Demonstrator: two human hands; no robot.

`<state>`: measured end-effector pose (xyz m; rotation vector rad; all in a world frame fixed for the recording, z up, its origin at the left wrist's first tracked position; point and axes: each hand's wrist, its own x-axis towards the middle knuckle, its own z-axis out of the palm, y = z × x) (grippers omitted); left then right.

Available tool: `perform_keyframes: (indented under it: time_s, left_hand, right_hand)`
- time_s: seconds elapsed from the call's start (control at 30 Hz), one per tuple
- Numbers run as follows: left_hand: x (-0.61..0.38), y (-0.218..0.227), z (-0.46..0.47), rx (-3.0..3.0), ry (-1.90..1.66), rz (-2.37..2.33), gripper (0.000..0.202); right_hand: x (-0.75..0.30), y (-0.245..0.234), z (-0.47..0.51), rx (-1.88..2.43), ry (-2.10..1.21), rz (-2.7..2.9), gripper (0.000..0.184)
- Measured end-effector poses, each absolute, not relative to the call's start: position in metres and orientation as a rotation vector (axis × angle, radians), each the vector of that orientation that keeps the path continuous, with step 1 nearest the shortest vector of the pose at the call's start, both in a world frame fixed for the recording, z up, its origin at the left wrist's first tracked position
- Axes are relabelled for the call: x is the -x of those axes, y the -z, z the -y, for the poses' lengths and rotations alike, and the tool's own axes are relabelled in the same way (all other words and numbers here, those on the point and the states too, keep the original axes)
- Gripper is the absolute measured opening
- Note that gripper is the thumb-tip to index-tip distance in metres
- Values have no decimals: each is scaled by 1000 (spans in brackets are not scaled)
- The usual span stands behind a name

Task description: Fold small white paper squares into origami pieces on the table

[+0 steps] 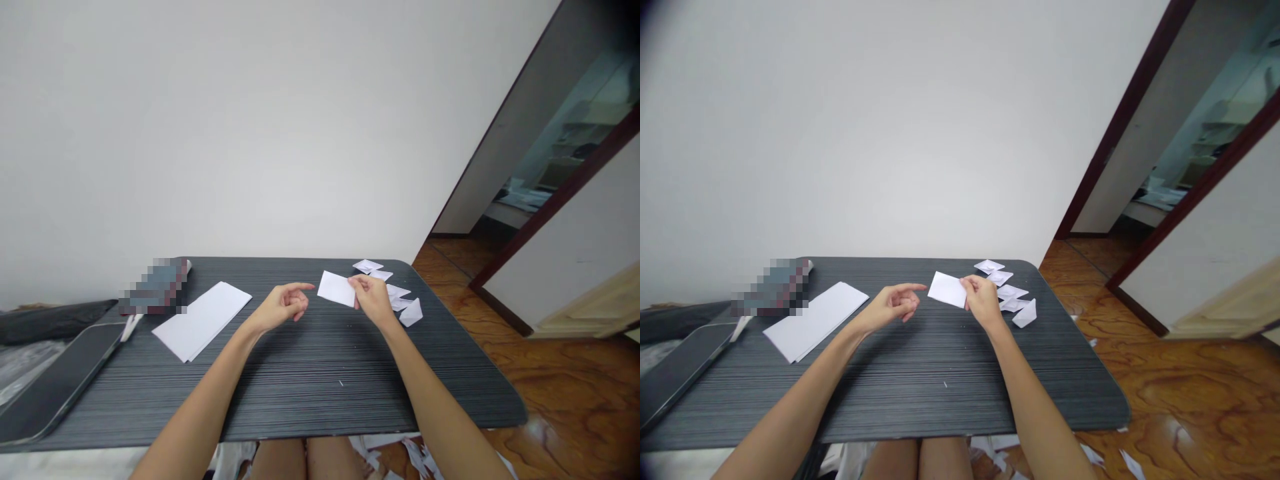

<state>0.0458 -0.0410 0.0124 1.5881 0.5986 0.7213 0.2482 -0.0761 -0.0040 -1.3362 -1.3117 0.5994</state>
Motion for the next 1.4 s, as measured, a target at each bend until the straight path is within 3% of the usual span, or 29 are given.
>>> perform_keyframes:
  time_s: [0.27, 0.47, 0.63, 0.73, 0.9, 1.0, 1.07, 1.4]
  left_hand:
    - [-52, -13, 45, -1505, -801, -458, 47]
    - [-50, -12, 45, -1474, -789, -441, 43]
    - [-46, -11, 41, -1603, -842, -564, 20]
    - [-46, -9, 39, -1688, -942, -641, 17]
    - [-49, -4, 38, -1860, -1166, -755, 17]
    - [-52, -1, 41, -1996, -1220, -779, 16]
    - [-55, 1, 44, -2035, -1241, -810, 16]
    - [-58, 3, 47, -1951, -1215, -859, 17]
  right_hand:
    - [-236, 5, 77, 1195, -1065, 1327, 30]
    - [-236, 9, 77, 1126, -1235, 1222, 31]
    - [-239, 7, 75, 1157, -1169, 1330, 27]
    - [-240, 2, 77, 1101, -1025, 1437, 26]
    - [-235, -5, 85, 1135, -712, 1735, 48]
    - [-228, 2, 83, 1146, -596, 1719, 22]
    - [-224, 8, 78, 1146, -587, 1614, 13]
    - [-222, 11, 74, 999, -917, 1232, 14]
